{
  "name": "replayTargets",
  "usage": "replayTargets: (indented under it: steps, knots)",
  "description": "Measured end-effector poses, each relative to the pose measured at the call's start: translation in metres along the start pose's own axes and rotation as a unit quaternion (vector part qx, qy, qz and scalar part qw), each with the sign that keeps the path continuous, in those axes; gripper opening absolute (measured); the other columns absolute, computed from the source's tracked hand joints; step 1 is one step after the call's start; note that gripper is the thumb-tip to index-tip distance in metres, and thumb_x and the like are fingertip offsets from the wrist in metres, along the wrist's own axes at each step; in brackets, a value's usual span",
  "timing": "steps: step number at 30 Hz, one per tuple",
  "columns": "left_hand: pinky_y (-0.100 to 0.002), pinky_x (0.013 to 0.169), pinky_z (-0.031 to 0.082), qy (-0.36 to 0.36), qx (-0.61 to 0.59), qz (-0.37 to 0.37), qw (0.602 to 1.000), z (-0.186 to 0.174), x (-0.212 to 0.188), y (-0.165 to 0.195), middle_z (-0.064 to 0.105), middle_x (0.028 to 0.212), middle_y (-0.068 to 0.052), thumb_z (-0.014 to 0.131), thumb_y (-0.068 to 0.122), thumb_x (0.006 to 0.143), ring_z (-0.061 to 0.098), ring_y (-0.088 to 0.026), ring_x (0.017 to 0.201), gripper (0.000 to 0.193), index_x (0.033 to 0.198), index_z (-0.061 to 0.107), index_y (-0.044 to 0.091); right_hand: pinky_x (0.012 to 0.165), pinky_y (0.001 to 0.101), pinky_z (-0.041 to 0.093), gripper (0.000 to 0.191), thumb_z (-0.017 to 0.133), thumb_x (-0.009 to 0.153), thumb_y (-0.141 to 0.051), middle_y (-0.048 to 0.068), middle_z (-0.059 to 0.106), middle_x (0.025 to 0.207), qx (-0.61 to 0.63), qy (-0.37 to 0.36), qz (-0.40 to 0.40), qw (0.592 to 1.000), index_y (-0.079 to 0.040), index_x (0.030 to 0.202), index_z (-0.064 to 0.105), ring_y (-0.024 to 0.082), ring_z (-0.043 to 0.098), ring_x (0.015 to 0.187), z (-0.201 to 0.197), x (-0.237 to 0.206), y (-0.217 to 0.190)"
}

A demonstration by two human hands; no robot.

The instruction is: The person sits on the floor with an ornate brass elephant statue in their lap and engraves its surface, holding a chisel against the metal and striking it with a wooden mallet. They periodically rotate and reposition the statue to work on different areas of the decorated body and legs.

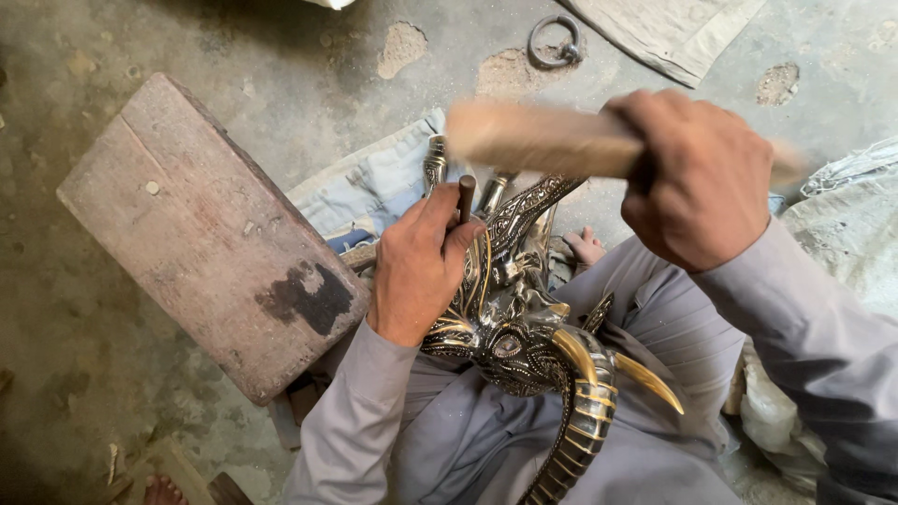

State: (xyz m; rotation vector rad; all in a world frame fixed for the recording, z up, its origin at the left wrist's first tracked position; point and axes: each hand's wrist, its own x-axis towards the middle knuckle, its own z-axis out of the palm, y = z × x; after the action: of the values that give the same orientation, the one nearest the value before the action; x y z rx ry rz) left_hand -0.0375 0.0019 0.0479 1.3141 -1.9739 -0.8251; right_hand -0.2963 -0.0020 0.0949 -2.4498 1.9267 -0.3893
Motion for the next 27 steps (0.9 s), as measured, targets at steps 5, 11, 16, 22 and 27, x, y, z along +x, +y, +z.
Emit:
replayTargets:
  steps: [5,11,16,22,27]
  knots:
    - [-0.049,0.065,0.05,-0.013,0.028,0.005,1.0,-0.001,0.004,-0.003,0.068,0.09,-0.019,0.076,0.014,0.093,0.069,-0.042,0.081,0.032,0.118,0.058,0.004,0.068,0.0435,0.047,0.038,0.064,0.073,-0.001,0.01,0.068,0.089,0.07,0.024,0.011,0.997,-0.008,0.11,0.07,0.032,0.064,0.076,0.003,-0.002,0.005]
    - [-0.051,0.064,0.048,-0.029,0.034,-0.001,0.999,0.0,0.009,-0.003,0.068,0.087,-0.02,0.076,0.016,0.092,0.067,-0.044,0.08,0.034,0.117,0.057,0.005,0.065,0.0444,0.048,0.041,0.064,0.075,-0.005,0.009,0.067,0.085,0.056,-0.063,0.066,0.994,-0.012,0.115,0.071,0.031,0.063,0.069,0.012,-0.007,0.013]
    - [-0.048,0.061,0.049,-0.047,0.046,-0.035,0.997,-0.001,0.008,0.001,0.068,0.083,-0.018,0.075,0.015,0.095,0.07,-0.04,0.073,0.026,0.112,0.058,0.005,0.058,0.0463,0.049,0.032,0.063,0.081,-0.004,0.01,0.069,0.084,-0.012,-0.113,0.086,0.99,-0.01,0.112,0.071,0.032,0.065,0.065,0.007,-0.013,0.014]
    - [-0.035,0.061,0.059,0.011,-0.033,-0.097,0.995,-0.008,0.003,-0.001,0.073,0.085,-0.012,0.075,0.021,0.097,0.079,-0.027,0.077,0.028,0.109,0.056,0.005,0.076,0.0467,0.053,0.043,0.067,0.078,-0.004,0.018,0.069,0.099,0.12,0.03,0.074,0.99,-0.004,0.121,0.067,0.041,0.068,0.087,-0.004,-0.021,0.013]
    - [-0.042,0.062,0.053,0.03,0.006,-0.038,0.999,-0.005,-0.002,-0.001,0.069,0.085,-0.016,0.075,0.018,0.095,0.071,-0.034,0.074,0.034,0.12,0.058,0.003,0.076,0.0488,0.052,0.042,0.066,0.076,-0.001,0.02,0.069,0.098,0.12,0.064,0.06,0.989,-0.002,0.118,0.067,0.043,0.067,0.087,-0.002,-0.014,0.01]
